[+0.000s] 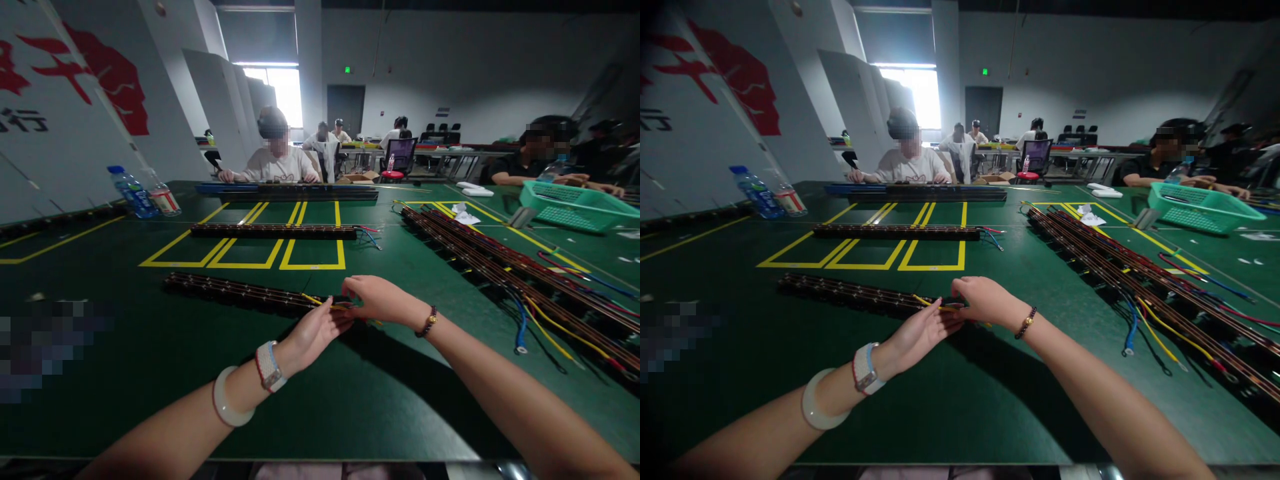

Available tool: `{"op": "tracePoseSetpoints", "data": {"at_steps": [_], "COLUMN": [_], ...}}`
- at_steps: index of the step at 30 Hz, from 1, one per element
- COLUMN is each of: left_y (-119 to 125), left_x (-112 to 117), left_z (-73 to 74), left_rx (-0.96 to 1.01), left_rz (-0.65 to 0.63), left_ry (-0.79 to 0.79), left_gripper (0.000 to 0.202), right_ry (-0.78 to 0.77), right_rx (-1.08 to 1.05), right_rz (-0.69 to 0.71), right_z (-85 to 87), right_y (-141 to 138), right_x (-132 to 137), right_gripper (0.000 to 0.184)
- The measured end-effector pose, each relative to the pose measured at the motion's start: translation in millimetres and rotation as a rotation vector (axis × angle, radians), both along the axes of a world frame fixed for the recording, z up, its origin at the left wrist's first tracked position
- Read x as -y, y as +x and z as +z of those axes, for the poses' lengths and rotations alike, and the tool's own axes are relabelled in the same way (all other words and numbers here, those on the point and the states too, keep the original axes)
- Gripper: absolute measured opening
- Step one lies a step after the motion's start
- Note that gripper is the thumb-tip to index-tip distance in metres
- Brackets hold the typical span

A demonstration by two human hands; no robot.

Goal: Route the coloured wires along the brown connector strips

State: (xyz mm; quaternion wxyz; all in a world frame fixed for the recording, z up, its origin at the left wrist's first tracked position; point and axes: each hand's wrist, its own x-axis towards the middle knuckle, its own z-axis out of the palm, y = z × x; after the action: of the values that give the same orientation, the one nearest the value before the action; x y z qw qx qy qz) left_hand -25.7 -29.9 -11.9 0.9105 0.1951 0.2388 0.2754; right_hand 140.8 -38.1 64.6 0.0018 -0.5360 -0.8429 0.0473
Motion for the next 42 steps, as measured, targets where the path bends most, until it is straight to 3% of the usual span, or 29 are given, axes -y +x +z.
{"op": "tracePoseSetpoints", "data": {"at_steps": [5, 8, 10, 16, 21, 25, 28, 31, 34, 38, 42], "left_y": [0.2, 0.5, 0.2, -0.6, -1.1, -1.3, -0.9, -0.9, -2.3, -8.0, -15.6], "left_x": [0.3, 0.1, -0.1, -0.8, -0.5, -1.3, -1.0, 0.4, 0.9, -4.6, -10.9], "left_z": [-2.7, -3.0, -2.9, -1.8, -0.9, -3.0, -2.8, -1.4, -1.2, 1.0, 11.6], "left_rx": [-0.007, -0.016, -0.003, 0.012, -0.041, -0.047, -0.057, -0.073, -0.131, -0.351, -0.737], "left_rz": [-0.015, -0.001, -0.001, -0.026, -0.05, -0.073, -0.082, -0.099, -0.128, -0.203, -0.389], "left_ry": [0.073, 0.068, 0.067, 0.114, 0.17, 0.194, 0.203, 0.216, 0.251, 0.418, 0.792], "left_gripper": [0.028, 0.024, 0.025, 0.034, 0.026, 0.029, 0.029, 0.029, 0.029, 0.036, 0.049], "right_ry": [-0.095, -0.098, -0.06, 0.156, 0.182, 0.085, 0.195, 0.302, 0.305, 0.252, 0.206], "right_rx": [0.075, 0.115, 0.091, -0.081, 0.025, 0.1, 0.09, -0.047, -0.161, -0.215, -0.176], "right_rz": [-0.019, -0.054, -0.088, -0.103, -0.092, 0.058, 0.122, 0.067, -0.024, -0.083, -0.069], "right_z": [-4.9, -7.5, -4.9, 5.2, -17.1, -38.5, -42.4, -40.4, -40.5, -44.8, -46.0], "right_y": [1.3, -1.8, -2.6, 2.5, 14.8, 25.1, 26.9, 27.5, 31.9, 39.1, 39.2], "right_x": [1.2, 1.7, 1.6, -4.4, -17.4, -23.4, -24.1, -25.5, -28.8, -32.3, -31.6], "right_gripper": [0.023, 0.012, 0.004, 0.016, 0.021, 0.019, 0.022, 0.029, 0.029, 0.025, 0.023]}}
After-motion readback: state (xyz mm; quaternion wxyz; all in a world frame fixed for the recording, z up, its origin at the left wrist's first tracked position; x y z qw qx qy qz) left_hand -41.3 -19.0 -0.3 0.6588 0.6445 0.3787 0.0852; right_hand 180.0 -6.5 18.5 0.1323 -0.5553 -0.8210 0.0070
